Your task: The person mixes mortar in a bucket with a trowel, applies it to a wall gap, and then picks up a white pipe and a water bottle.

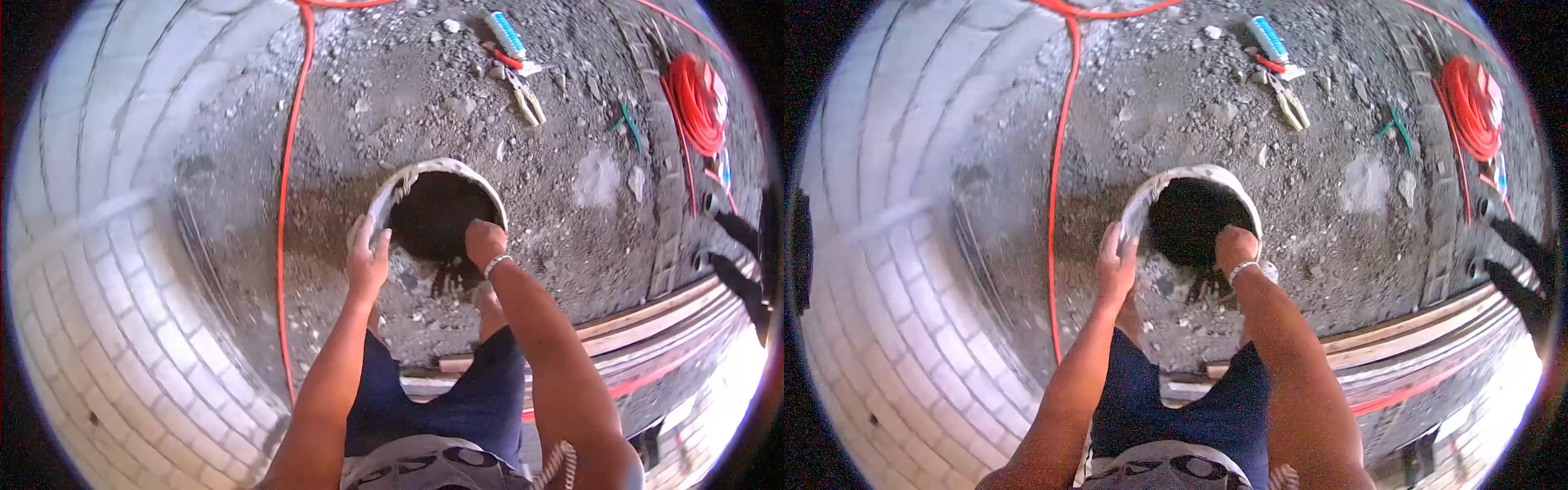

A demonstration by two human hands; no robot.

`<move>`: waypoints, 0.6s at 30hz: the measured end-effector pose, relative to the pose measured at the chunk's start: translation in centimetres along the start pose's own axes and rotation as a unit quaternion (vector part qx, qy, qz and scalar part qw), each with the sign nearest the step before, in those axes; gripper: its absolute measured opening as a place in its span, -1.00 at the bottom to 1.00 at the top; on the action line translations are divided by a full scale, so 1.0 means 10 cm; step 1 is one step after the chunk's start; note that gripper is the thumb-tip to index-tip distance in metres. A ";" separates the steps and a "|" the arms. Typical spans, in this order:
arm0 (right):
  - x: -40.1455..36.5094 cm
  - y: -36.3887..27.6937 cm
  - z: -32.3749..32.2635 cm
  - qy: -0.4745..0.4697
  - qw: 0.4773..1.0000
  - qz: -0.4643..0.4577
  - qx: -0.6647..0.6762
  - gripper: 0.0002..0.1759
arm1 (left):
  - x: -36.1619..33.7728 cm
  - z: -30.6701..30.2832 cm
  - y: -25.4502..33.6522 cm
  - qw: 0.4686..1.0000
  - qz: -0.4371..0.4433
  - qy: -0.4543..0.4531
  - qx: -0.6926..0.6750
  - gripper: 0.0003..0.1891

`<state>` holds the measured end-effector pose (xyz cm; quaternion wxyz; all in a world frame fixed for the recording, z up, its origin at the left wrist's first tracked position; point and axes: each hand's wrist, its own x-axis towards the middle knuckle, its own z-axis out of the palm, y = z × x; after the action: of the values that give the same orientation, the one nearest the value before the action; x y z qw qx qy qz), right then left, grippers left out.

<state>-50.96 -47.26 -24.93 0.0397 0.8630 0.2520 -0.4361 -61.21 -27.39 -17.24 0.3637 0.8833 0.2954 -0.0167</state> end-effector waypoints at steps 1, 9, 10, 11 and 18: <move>-0.06 -0.01 -0.04 -0.008 0.999 -0.014 0.028 -0.84 | -0.19 -0.01 0.07 0.999 -0.029 0.042 -0.002 -0.53; -0.21 -0.34 -0.42 0.008 0.949 -0.198 -0.247 -0.80 | -0.44 0.05 -0.71 0.989 -0.068 0.125 0.028 -0.66; -0.13 -0.37 -0.44 0.002 0.937 -0.219 -0.273 -0.80 | -0.44 0.17 -0.94 0.987 -0.088 0.132 0.016 -0.66; -0.04 -0.42 -0.48 -0.001 0.925 -0.237 -0.297 -0.79 | -0.41 0.32 -1.19 0.983 0.021 0.161 0.088 -0.70; 0.99 -0.61 0.12 0.128 0.870 -0.280 -0.385 -0.87 | -0.36 0.76 -1.39 0.955 0.018 0.295 0.023 -0.83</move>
<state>-49.79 -38.33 -32.42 0.2125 0.7212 0.6335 -0.1828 -70.19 -26.35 -30.79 0.2399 0.8622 0.3733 0.2443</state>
